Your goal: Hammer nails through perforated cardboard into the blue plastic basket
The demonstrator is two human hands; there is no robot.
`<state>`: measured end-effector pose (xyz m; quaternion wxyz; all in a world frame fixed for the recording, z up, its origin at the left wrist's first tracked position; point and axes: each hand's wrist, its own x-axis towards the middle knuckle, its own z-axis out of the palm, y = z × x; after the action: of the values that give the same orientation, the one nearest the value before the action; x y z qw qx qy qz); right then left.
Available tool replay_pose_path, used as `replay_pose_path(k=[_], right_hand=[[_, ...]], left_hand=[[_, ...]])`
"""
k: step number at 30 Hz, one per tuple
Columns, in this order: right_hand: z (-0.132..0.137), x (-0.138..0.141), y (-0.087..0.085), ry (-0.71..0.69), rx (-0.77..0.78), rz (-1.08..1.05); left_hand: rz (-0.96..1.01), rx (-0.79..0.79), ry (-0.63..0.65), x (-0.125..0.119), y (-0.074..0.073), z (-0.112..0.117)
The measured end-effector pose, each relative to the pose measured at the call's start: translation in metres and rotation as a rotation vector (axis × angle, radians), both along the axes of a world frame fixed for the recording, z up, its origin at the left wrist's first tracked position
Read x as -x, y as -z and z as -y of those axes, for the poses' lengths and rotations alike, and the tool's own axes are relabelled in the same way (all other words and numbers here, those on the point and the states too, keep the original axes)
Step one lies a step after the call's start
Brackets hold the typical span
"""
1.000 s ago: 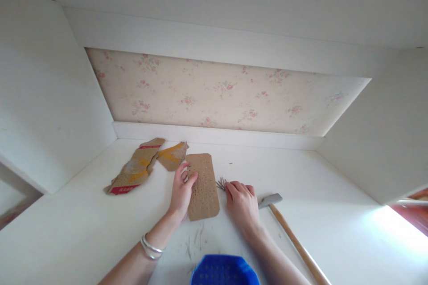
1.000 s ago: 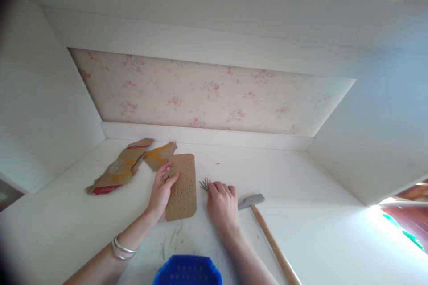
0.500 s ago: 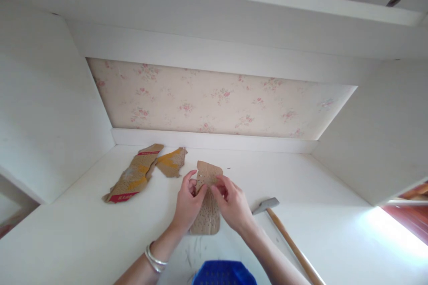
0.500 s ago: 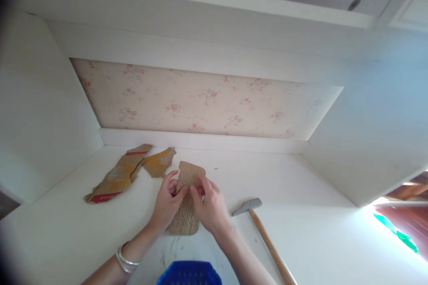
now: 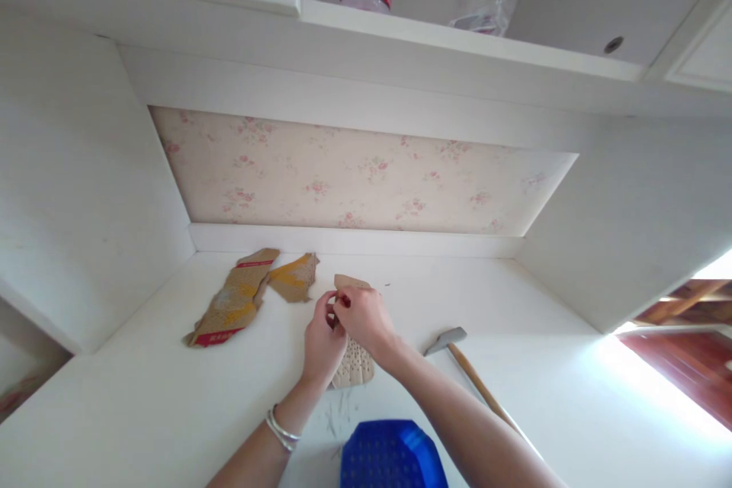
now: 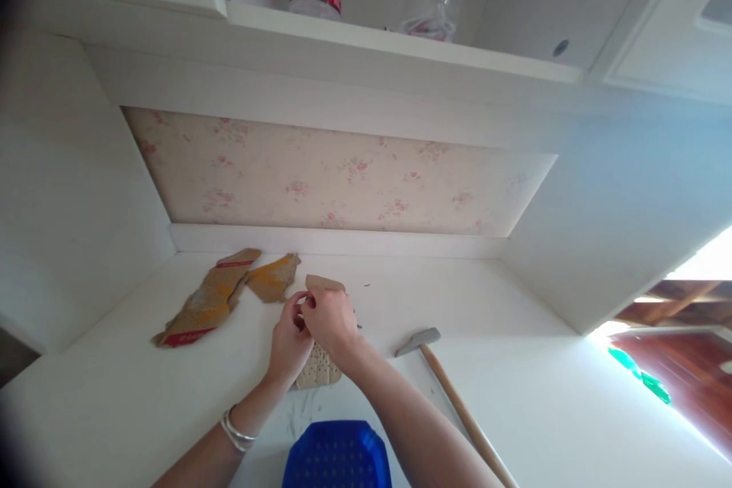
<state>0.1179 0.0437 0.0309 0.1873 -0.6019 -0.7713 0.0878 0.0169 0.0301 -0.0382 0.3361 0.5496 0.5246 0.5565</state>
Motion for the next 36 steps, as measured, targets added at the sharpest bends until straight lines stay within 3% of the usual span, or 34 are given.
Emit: replay_pose_path(k=[8,15,27,33,36], right_hand=[[0.017,-0.004,-0.006,0.02,-0.014,0.021],[0.024,-0.011,0.0,0.059,-0.04,-0.017],[0.039,-0.011,-0.011,0.035,-0.073,-0.017],[0.068,-0.027,-0.02,0.018,-0.169,-0.054],[0.087,-0.043,-0.025,0.004,-0.189,-0.048]], left_hand=[[-0.067,-0.029,-0.016,-0.003,0.0,0.004],[-0.104,-0.061,-0.03,-0.003,0.004,0.006],[-0.535,-0.167,0.064,0.004,0.005,0.013],[-0.597,-0.227,0.056,-0.001,-0.01,0.024],[-0.564,-0.192,-0.049,0.009,-0.02,0.026]])
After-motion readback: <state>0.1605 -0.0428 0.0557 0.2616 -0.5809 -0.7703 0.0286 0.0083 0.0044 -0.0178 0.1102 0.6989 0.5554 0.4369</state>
